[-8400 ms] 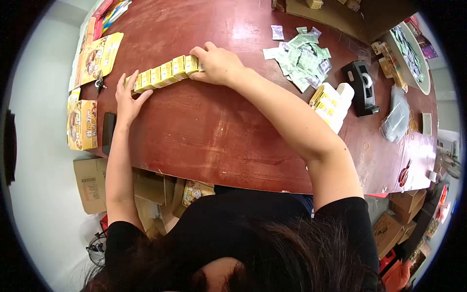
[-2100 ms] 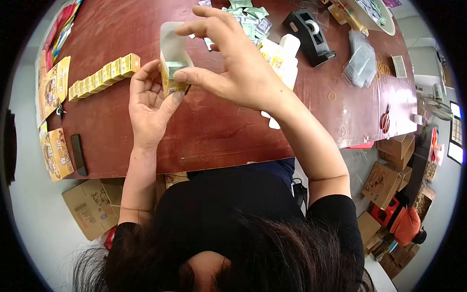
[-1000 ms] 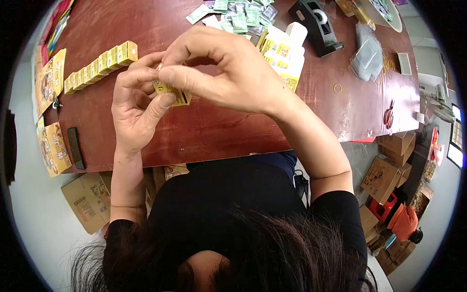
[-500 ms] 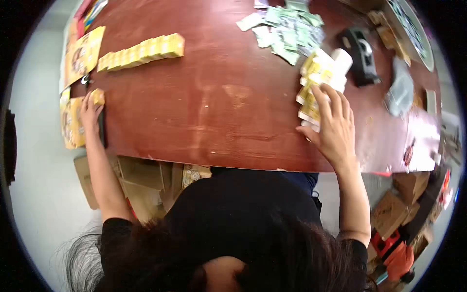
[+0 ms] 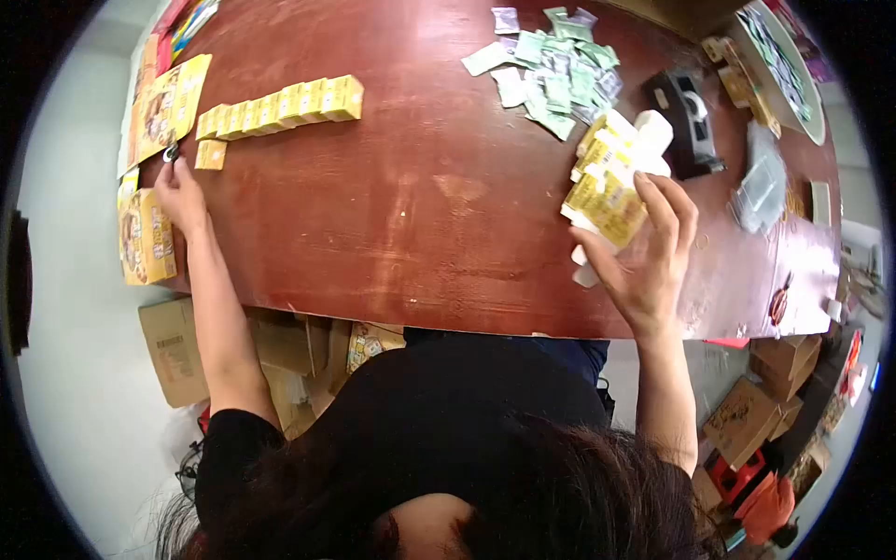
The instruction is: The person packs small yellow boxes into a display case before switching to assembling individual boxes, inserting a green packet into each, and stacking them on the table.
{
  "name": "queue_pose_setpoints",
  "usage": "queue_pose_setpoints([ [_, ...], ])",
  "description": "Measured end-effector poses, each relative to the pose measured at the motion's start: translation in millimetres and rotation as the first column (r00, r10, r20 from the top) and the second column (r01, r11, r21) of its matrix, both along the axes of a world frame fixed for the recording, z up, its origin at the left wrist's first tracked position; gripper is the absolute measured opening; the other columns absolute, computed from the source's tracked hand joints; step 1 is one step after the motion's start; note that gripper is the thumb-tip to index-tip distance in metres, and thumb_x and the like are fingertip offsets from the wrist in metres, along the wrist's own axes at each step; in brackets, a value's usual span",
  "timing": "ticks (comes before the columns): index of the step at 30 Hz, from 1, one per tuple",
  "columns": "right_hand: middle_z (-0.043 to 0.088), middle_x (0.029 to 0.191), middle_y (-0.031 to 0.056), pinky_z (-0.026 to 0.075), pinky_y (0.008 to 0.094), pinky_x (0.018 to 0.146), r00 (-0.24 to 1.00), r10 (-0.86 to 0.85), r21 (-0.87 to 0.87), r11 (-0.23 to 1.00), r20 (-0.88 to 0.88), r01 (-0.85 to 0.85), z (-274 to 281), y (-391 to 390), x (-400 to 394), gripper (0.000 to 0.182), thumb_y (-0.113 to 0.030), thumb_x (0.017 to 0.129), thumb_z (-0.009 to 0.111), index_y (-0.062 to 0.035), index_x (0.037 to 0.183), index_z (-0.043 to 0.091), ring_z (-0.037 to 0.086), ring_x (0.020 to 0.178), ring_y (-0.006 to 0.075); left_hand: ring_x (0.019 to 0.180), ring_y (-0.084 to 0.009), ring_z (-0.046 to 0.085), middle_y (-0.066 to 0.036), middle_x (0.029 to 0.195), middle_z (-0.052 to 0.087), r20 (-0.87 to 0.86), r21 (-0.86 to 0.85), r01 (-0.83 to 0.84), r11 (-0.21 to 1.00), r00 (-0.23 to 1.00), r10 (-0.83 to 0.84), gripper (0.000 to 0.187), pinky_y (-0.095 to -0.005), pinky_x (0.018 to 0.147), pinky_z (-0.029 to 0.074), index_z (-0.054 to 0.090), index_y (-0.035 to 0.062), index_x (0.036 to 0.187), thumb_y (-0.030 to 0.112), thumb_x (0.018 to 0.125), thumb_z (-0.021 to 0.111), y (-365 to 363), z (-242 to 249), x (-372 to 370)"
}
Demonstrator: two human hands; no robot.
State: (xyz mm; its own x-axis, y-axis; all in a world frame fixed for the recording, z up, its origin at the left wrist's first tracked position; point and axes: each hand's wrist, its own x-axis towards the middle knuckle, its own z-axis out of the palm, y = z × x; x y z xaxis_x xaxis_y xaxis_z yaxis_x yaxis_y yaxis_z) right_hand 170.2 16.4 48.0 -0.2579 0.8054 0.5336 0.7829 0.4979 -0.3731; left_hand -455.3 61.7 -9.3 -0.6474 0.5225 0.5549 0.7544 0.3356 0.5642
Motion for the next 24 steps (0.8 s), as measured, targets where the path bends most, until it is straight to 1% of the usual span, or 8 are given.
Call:
queue_pose_setpoints([
  [2, 0.05, 0.131, 0.016, 0.05, 0.0432, 0.099, 0.989, 0.125, 0.039, 0.992, -0.078, -0.122, 15, 1, -17, 0.087, -0.024, 0.066, 0.096, -0.0072, 0.138, 0.05, 0.056, 0.118, 0.0319, 0.1, -0.0243, 0.063, -0.016, 0.12, 0.064, 0.408, 0.2, 0.278, 0.94, 0.848, -0.338, 0.061, -0.0375, 0.084, 0.053, 0.054, -0.004, 0.135, 0.041, 0.096, 0.069, -5, 25, 95],
  [3, 0.054, 0.128, 0.0153, 0.048, 0.0449, 0.102, 0.968, 0.221, 0.071, 0.974, -0.12, -0.214, 16, 4, -31, 0.093, -0.032, 0.066, 0.096, -0.0067, 0.139, 0.044, 0.056, 0.121, 0.0318, 0.107, -0.0249, 0.063, -0.018, 0.126, 0.062, 0.634, 0.305, 0.415, 0.857, 0.583, -0.508, 0.071, -0.0371, 0.087, 0.054, 0.048, -0.0033, 0.142, 0.046, 0.095, 0.069, -12, 37, 149],
  [5, 0.055, 0.125, 0.0145, 0.048, 0.0462, 0.1, 0.856, 0.44, 0.211, 0.895, -0.273, -0.393, 12, 13, -60, 0.081, -0.036, 0.068, 0.094, -0.0108, 0.134, 0.054, 0.057, 0.113, 0.0282, 0.121, -0.0252, 0.059, -0.021, 0.14, 0.055, 0.75, 0.66, 0.582, 0.475, -0.488, -0.446, 0.093, -0.0366, 0.097, 0.053, 0.035, -0.0031, 0.151, 0.057, 0.09, 0.072, -31, 50, 243],
  [7, 0.059, 0.121, 0.012, 0.046, 0.0502, 0.101, 0.808, 0.532, 0.242, 0.843, -0.252, -0.48, 22, 15, -83, 0.067, -0.036, 0.075, 0.088, -0.0136, 0.131, 0.061, 0.059, 0.113, 0.0273, 0.129, -0.0266, 0.057, -0.021, 0.145, 0.052, 0.644, 0.763, 0.574, 0.296, -0.712, -0.28, 0.109, -0.0381, 0.107, 0.05, 0.03, -0.0069, 0.152, 0.055, 0.079, 0.082, -44, 41, 303],
  [14, 0.059, 0.127, 0.0162, 0.043, 0.0551, 0.102, 0.752, 0.579, 0.233, 0.815, -0.316, -0.53, 29, 22, -82, 0.084, -0.053, 0.071, 0.086, -0.0115, 0.138, 0.056, 0.055, 0.119, 0.0338, 0.119, -0.0212, 0.063, -0.017, 0.13, 0.064, 0.662, 0.74, 0.576, 0.347, -0.714, -0.226, 0.08, -0.0368, 0.101, 0.054, 0.038, -0.0053, 0.147, 0.009, 0.083, 0.083, -37, 62, 328],
  [16, 0.054, 0.14, 0.0204, 0.034, 0.0565, 0.113, 0.809, 0.543, 0.106, 0.839, -0.226, -0.533, 38, 30, -77, 0.122, -0.074, 0.06, 0.083, -0.004, 0.149, 0.038, 0.046, 0.135, 0.0408, 0.118, -0.0203, 0.064, -0.017, 0.125, 0.067, 0.8, 0.597, 0.738, 0.316, -0.517, -0.304, 0.082, -0.0356, 0.099, 0.055, 0.038, -0.0044, 0.148, 0.009, 0.081, 0.084, -36, 69, 327],
  [19, 0.07, 0.121, 0.014, 0.017, 0.0581, 0.12, 0.886, 0.457, -0.128, 0.877, -0.076, -0.463, 35, 33, -71, 0.123, -0.081, 0.063, 0.075, -0.0046, 0.151, 0.037, 0.044, 0.139, 0.038, 0.116, -0.0203, 0.063, -0.017, 0.122, 0.068, 0.785, 0.497, 0.836, 0.235, -0.317, -0.532, 0.095, -0.0343, 0.099, 0.05, 0.028, -0.0027, 0.153, 0.013, 0.08, 0.087, -44, 75, 328],
  [24, 0.057, 0.137, 0.0105, 0.021, 0.0629, 0.117, 0.851, 0.461, -0.245, 0.82, -0.253, -0.517, 25, 29, -72, 0.099, -0.069, 0.071, 0.08, -0.007, 0.142, 0.048, 0.048, 0.133, 0.0329, 0.113, -0.0181, 0.061, -0.014, 0.122, 0.064, 0.685, 0.482, 0.839, 0.252, -0.181, -0.706, 0.099, -0.0313, 0.093, 0.047, 0.025, 0.0025, 0.154, 0.017, 0.08, 0.088, -54, 72, 327],
])
